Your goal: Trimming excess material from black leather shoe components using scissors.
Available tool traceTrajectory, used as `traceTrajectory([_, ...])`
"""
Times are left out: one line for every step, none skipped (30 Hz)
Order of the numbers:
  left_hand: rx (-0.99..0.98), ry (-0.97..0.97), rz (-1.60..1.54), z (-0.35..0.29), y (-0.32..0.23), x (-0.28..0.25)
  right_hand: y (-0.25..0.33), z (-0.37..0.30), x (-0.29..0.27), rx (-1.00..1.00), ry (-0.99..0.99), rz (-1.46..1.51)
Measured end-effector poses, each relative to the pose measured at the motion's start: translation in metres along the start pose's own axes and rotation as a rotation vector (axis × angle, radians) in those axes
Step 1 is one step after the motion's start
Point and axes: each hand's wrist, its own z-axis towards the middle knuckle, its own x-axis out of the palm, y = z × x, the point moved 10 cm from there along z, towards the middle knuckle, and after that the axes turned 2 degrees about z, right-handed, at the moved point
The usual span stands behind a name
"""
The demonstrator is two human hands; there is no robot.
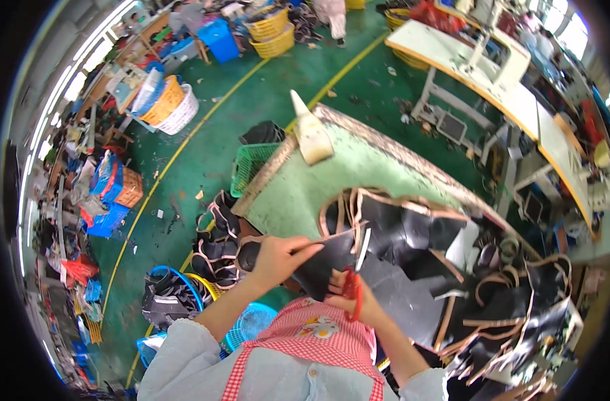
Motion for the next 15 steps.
traceTrajectory([0.023,-0.027,-0.013,0.004,-0.018,-0.006,0.027,0.006,0.029,-0.049,-0.047,-0.163])
traceTrajectory([0.051,-0.065,-0.01,0.006,-0.031,-0.015,0.055,0.012,0.064,-0.099,-0.089,-0.324])
traceTrajectory([0.074,-0.067,-0.04,0.007,-0.042,-0.023,0.072,0.017,0.063,-0.264,-0.22,-0.336])
traceTrajectory([0.091,-0.067,-0.071,0.009,-0.05,-0.03,0.083,0.026,0.065,-0.259,-0.236,-0.388])
traceTrajectory([0.171,-0.106,-0.202,0.011,-0.059,-0.047,0.102,0.027,0.072,-0.269,-0.208,-0.365])
traceTrajectory([0.161,-0.063,-0.343,0.013,-0.039,-0.052,0.12,0.024,0.07,-0.296,-0.259,-0.356])
traceTrajectory([0.206,0.063,-0.636,0.018,-0.029,-0.058,0.141,0.016,0.067,-0.382,-0.245,-0.3])
traceTrajectory([0.142,0.062,-0.707,0.023,-0.011,-0.063,0.168,0.008,0.061,-0.447,-0.275,-0.353])
traceTrajectory([0.091,0.1,-0.698,0.019,0.021,-0.061,0.19,0.001,0.053,-0.534,-0.306,-0.354])
traceTrajectory([-0.019,0.305,-0.651,0.002,0.066,-0.032,0.219,-0.011,0.05,-0.617,-0.338,-0.351])
traceTrajectory([-0.136,0.503,-0.602,-0.02,0.102,-0.005,0.249,-0.021,0.055,-0.676,-0.385,-0.404])
traceTrajectory([-0.258,0.935,-0.089,-0.047,0.13,0.034,0.278,-0.037,0.052,-0.765,-0.435,-0.434])
traceTrajectory([-0.341,1.201,-0.061,-0.068,0.12,0.06,0.302,-0.054,0.048,-0.906,-0.515,-0.346])
traceTrajectory([-0.305,1.144,-0.223,-0.069,0.096,0.07,0.317,-0.064,0.029,-0.965,-0.492,-0.216])
traceTrajectory([-0.264,1.095,-0.385,-0.07,0.066,0.077,0.332,-0.078,0.004,-0.936,-0.492,-0.2])
